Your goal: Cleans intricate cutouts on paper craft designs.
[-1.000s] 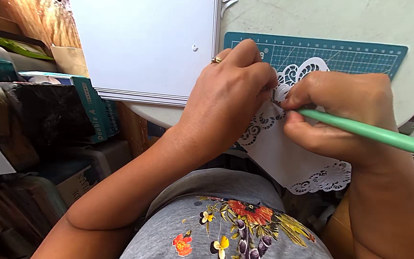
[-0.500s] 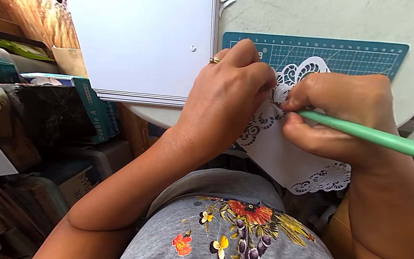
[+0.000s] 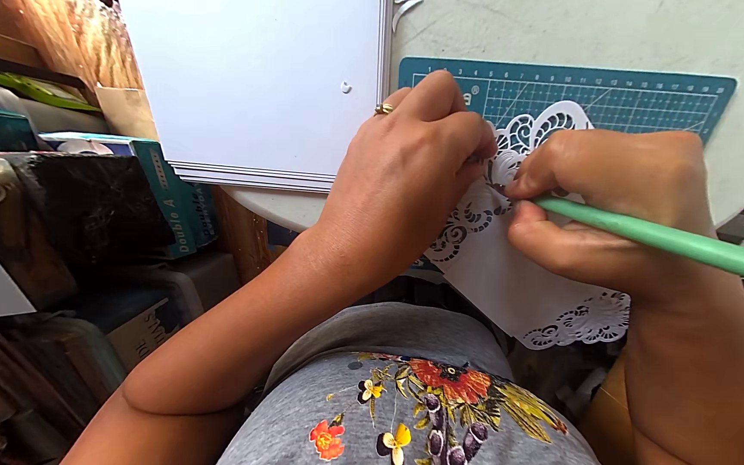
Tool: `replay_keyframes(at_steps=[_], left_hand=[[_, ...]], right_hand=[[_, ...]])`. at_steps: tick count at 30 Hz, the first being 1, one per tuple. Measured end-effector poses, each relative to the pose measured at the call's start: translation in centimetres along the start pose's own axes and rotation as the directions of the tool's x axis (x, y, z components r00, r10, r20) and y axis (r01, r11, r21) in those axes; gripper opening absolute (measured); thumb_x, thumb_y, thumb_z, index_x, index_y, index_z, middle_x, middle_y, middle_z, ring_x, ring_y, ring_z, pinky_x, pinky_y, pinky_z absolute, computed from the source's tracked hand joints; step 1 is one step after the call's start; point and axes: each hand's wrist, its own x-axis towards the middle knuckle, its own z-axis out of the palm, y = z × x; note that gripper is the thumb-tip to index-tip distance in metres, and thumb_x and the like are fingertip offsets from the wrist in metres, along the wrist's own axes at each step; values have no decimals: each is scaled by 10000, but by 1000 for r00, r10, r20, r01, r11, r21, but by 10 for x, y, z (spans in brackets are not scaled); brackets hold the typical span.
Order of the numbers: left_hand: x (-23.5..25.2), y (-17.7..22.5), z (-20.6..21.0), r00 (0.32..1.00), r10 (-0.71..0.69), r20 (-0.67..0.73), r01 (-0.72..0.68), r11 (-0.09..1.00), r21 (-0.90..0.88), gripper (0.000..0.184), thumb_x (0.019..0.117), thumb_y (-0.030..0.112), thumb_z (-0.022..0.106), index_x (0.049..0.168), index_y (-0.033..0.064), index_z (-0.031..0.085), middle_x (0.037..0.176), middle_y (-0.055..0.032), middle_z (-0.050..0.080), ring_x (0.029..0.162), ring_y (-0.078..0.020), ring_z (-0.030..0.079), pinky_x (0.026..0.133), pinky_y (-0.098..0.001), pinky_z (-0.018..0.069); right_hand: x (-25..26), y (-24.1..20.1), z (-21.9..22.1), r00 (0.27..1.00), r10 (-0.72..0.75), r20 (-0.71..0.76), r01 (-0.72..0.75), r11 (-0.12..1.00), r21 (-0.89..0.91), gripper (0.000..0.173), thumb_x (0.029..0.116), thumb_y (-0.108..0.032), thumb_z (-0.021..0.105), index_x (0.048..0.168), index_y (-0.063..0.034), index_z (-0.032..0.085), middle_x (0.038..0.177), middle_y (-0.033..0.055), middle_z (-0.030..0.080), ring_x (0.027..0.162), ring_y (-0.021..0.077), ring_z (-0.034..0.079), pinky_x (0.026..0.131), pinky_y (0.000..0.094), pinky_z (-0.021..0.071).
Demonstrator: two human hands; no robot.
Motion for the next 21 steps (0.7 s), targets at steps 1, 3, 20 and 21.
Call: replay_keyframes(at_steps=[1, 3, 20, 21], left_hand=[[0, 0, 0, 1000, 1, -1, -1, 1000, 1, 142, 986, 164, 642, 1038, 108, 763, 1001, -81, 642, 884, -148, 595, 771, -268, 450], [0, 0, 0, 1000, 0, 1, 0, 1000, 0, 143, 986, 162, 642, 1039, 106, 762, 1004, -80, 644, 886, -150, 595, 773, -271, 449], [1, 0, -2, 1000, -21, 17, 21, 999, -30, 143, 981, 172, 658, 1058, 123, 767, 1010, -66, 638, 888, -134, 593, 782, -263, 456], [1, 0, -2, 1000, -20, 17, 21, 999, -29, 143, 982, 173, 657, 1057, 123, 768, 1010, -67, 639, 889, -133, 593, 783, -263, 455]], right_hand=[[0, 0, 0, 1000, 0, -2, 0, 1000, -2, 90, 851, -44, 563, 801, 2, 623, 724, 72, 608, 677, 18, 525, 580, 141, 369], [1, 0, 0, 1000, -4, -2, 4, 1000, -3, 95, 849, -43, 562, 795, 5, 624, 720, 73, 606, 672, 18, 519, 575, 144, 361], [-2, 2, -1, 996, 85, -16, -83, 991, 104, 121, 865, -65, 579, 901, -3, 677, 828, 36, 676, 740, -50, 582, 652, 92, 457], [-2, 2, -1, 996, 85, -15, -83, 991, 105, 120, 865, -64, 579, 901, -5, 677, 830, 36, 680, 744, -48, 588, 657, 94, 463]])
